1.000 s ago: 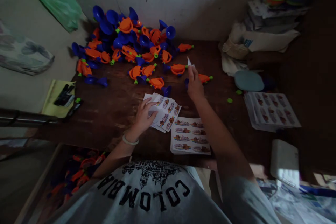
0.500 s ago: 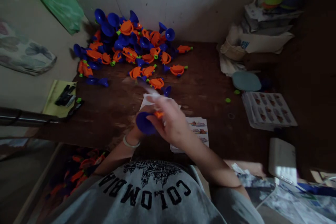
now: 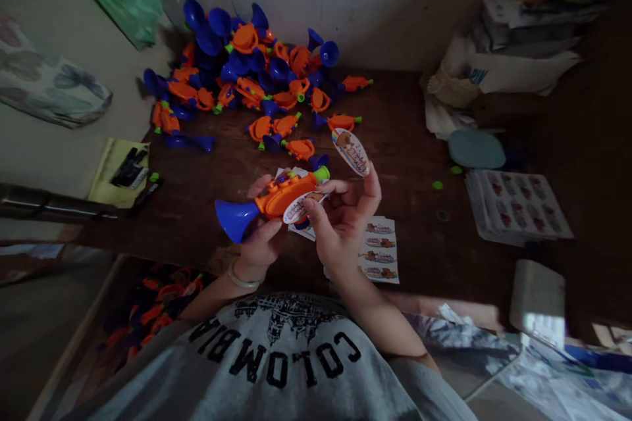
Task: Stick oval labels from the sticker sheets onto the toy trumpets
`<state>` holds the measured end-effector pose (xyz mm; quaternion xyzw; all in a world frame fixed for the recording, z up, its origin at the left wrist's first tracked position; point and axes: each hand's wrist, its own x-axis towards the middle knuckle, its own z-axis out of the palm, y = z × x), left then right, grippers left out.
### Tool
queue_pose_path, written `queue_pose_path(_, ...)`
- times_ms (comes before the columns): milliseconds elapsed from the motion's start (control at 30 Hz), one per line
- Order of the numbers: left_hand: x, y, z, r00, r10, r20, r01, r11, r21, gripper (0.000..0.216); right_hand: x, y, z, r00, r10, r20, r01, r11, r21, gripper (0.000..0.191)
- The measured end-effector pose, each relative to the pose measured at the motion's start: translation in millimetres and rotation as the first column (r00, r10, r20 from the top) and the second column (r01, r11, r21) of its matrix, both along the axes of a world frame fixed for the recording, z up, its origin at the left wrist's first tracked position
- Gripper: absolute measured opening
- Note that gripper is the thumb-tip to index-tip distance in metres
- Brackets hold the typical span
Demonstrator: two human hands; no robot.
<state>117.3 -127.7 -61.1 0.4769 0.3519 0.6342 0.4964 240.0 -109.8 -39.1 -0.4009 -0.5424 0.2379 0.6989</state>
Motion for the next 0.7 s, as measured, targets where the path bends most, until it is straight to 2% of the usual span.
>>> queue_pose_path(133,0,-6,1.1,0.996,0.043,-0.084,-0.040,0.998,0.048,0.065,-5,-2,1.5,1.000,0.008,0.009,-0.008,1.000,-0.018,0.088)
queue_pose_path(300,2,-8,11.4,0.979,0.104,-0.173,-0.097,0.994,0.046,0.066,-9,-4,5.2,0.999,-0.022,0.035,0.022,1.000,-0.010,0.086)
queue_pose_path(700,7,-7,16.3,0.989,0.100,-0.108,-0.094,0.994,0.057,0.056,-13,-6,12.0,0.997,-0.076,0.022,0.075,0.997,0.008,0.081)
